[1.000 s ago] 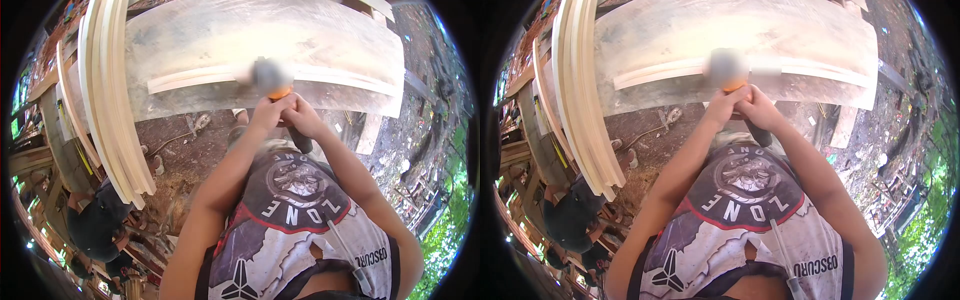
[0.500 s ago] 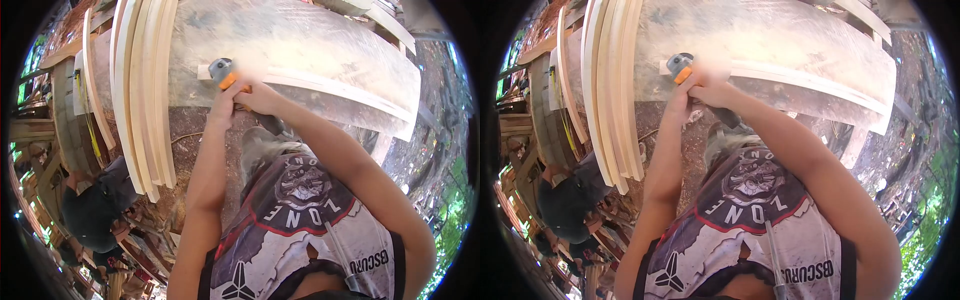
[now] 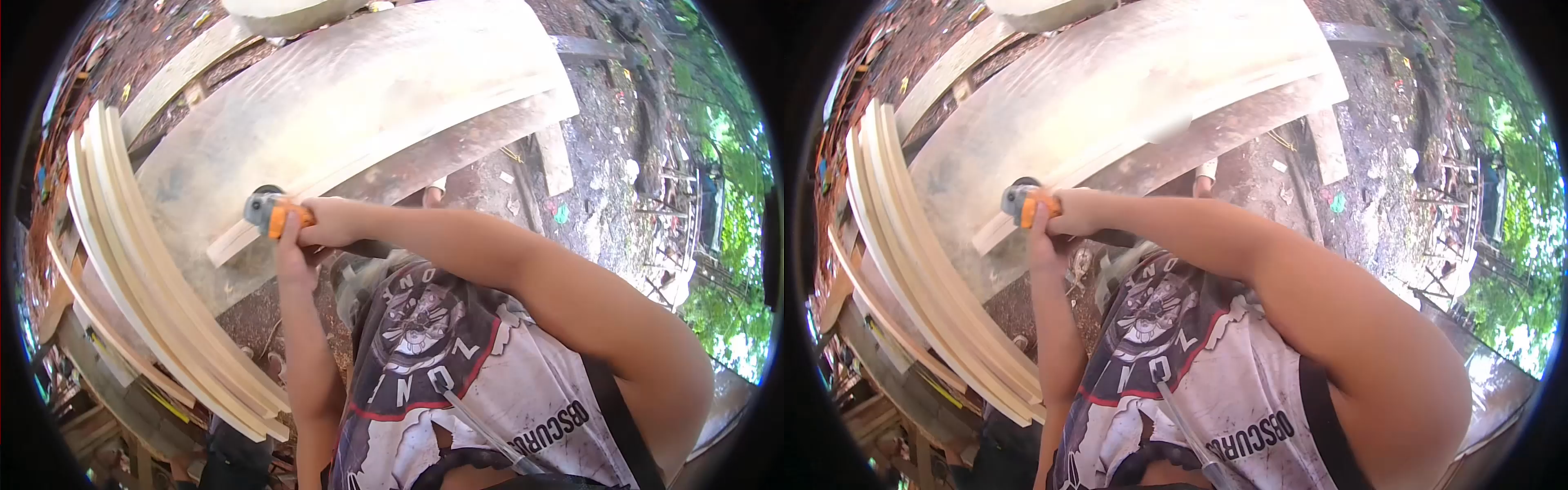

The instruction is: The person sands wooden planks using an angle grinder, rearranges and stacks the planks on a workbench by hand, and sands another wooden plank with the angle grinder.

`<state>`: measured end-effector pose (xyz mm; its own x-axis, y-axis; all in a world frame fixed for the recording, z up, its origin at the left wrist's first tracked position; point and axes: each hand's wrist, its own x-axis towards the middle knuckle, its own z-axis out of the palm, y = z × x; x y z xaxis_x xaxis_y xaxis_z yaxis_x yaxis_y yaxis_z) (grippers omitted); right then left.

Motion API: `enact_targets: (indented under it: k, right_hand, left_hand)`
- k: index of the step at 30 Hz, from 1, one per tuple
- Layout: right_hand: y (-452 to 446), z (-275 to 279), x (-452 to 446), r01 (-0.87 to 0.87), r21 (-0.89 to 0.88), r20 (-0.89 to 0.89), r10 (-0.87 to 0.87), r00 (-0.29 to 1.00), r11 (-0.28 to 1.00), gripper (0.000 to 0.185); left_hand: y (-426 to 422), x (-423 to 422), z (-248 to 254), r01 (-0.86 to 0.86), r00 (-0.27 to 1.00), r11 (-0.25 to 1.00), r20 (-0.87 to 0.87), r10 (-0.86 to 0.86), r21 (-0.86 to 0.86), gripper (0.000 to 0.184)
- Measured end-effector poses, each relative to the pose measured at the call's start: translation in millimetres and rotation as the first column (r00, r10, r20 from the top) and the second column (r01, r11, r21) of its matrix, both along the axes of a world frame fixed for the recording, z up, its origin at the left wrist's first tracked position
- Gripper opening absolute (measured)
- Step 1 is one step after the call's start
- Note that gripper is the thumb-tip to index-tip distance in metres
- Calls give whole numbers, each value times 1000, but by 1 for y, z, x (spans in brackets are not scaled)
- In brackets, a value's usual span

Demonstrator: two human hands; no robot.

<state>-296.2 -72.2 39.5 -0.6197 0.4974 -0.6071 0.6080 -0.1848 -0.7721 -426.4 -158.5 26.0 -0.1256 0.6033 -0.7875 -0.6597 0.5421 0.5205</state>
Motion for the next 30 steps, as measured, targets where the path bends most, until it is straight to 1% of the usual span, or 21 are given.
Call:
enact_targets:
  k: [1,2,3,4,5,7,9,10,12,16,17,19,20,21,23,24,25,26,27,28,30]
  right_hand:
    - [3,2,27,29,21,71,-31,997,999,65]
    - [7,-1,56,92,13,61,-92,994,996,63]
    - [13,-8,90,153,0,50,-153,987,988,61]
    - [15,-18,122,218,-7,19,-218,976,976,65]
    - [16,-25,152,284,-15,-14,-285,959,959,70]
    - [26,-15,208,381,-32,35,-380,925,924,65]
    - [38,-9,259,440,-64,67,-436,897,896,63]
    - [43,-7,281,487,-83,105,-479,872,869,60]
    - [48,-7,320,520,-92,98,-512,853,849,58]
    - [62,-23,397,595,-90,55,-593,804,799,54]
    - [63,-25,411,597,-108,53,-595,802,795,54]
    - [71,-26,439,664,-222,32,-675,737,714,50]
    - [71,-40,456,664,-210,40,-672,739,717,45]
    - [76,-42,471,661,-215,39,-669,742,719,45]
    - [79,-45,490,711,-246,-17,-737,676,658,41]
    - [84,-36,497,715,-201,43,-724,689,669,40]
    - [82,-40,505,708,-209,41,-718,695,674,40]
    - [80,-46,512,744,-229,12,-763,647,627,40]
    - [82,-42,503,776,-251,-18,-804,594,579,40]
    - [82,-28,488,804,-206,0,-821,570,558,41]
    - [76,-38,470,789,-241,2,-812,583,566,42]
  left_hand:
    - [7,25,1,25,999,1000,-25,-25,2,47]
    - [17,48,-1,31,999,1000,-20,-31,-1,47]
    - [31,74,-4,152,988,988,13,-151,-7,45]
    - [45,99,-8,270,962,963,44,-269,-6,43]
    - [55,127,-10,274,961,961,39,-275,28,42]
    - [75,186,-21,291,956,955,27,-293,51,40]
    - [91,239,-39,385,922,903,-45,-384,190,41]
    - [102,260,-34,392,920,903,-52,-389,179,41]
    - [117,296,-22,459,877,875,78,-474,155,42]
    - [151,366,-5,558,823,829,103,-558,28,46]
    - [156,381,-4,572,816,820,85,-572,26,47]
    - [166,409,-10,585,809,811,67,-585,20,48]
    - [171,421,-13,615,784,788,76,-616,40,48]
    - [177,433,-17,641,760,765,85,-644,61,49]
    - [189,454,-23,637,761,766,93,-643,86,48]
    - [195,464,-30,658,740,740,59,-670,143,47]
    - [199,470,-33,678,719,708,23,-694,197,47]
    - [202,473,-36,673,725,715,20,-688,188,47]
    - [207,473,-35,693,707,686,-22,-707,222,46]
    - [208,467,-35,712,688,655,-68,-722,253,46]
    - [202,444,-33,687,714,683,-54,-698,249,45]
